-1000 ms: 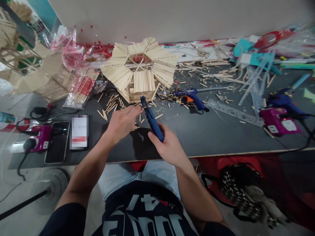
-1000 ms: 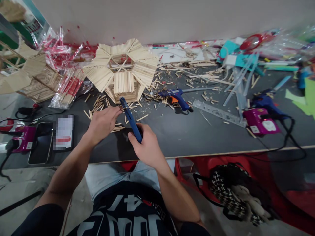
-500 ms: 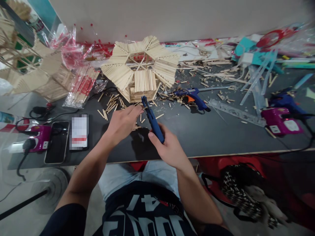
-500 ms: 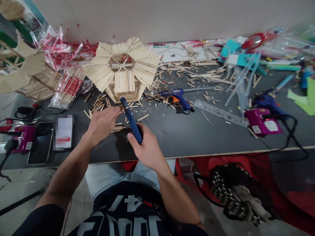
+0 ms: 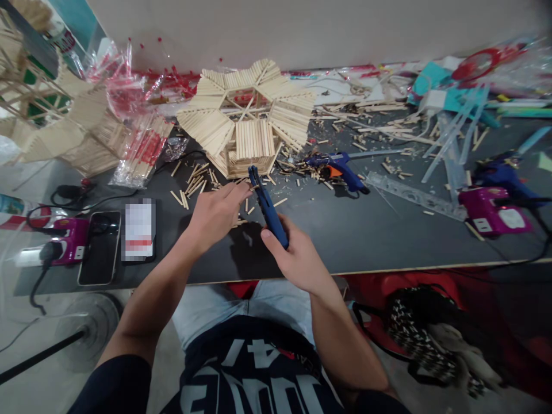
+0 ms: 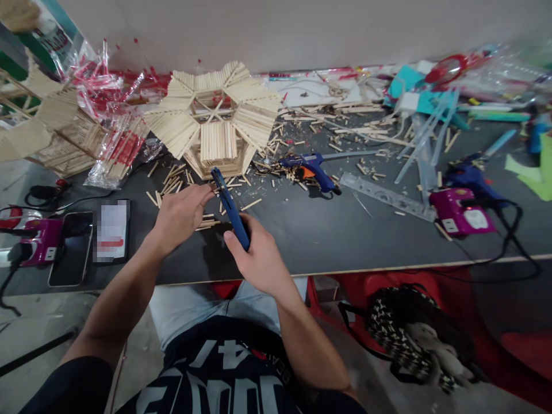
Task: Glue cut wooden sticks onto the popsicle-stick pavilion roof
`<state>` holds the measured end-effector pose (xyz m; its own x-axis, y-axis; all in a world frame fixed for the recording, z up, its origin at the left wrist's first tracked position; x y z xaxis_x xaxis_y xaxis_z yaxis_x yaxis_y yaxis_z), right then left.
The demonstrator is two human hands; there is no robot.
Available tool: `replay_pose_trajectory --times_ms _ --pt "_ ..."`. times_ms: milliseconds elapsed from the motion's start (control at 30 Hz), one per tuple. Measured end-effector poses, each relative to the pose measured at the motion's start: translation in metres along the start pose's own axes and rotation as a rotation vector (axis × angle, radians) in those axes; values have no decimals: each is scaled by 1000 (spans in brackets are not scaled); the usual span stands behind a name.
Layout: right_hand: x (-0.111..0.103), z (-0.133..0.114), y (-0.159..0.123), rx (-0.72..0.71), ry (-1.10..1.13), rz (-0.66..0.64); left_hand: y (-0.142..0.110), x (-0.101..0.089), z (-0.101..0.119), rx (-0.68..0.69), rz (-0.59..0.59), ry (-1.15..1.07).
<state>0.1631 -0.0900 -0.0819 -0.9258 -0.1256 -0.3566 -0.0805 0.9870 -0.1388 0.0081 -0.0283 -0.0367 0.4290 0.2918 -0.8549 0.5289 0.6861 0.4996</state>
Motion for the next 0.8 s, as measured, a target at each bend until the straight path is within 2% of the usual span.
replay_pose_trajectory --times_ms 100,433,633,800 --pt "1 2 1 5 -40 -11 0 -2 2 14 40 12" --pt "4 8 -3 -34 -157 123 -2 2 -1 -15 41 -20" --pt "3 3 -1 -80 -224 106 -2 4 -3 -65 14 -44" --pt "4 5 1 -101 -271 129 -1 4 -1 -69 40 11"
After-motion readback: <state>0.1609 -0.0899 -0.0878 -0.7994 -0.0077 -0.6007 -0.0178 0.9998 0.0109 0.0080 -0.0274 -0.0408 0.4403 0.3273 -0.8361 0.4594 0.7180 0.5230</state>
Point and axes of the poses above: each hand's wrist, its own y-axis towards the middle knuckle, its own x-axis out of the palm, z = x × y, the point moved 7 cm from there along y, towards the middle knuckle, and after that the axes turned 3 degrees about y, right-handed, at the moved point
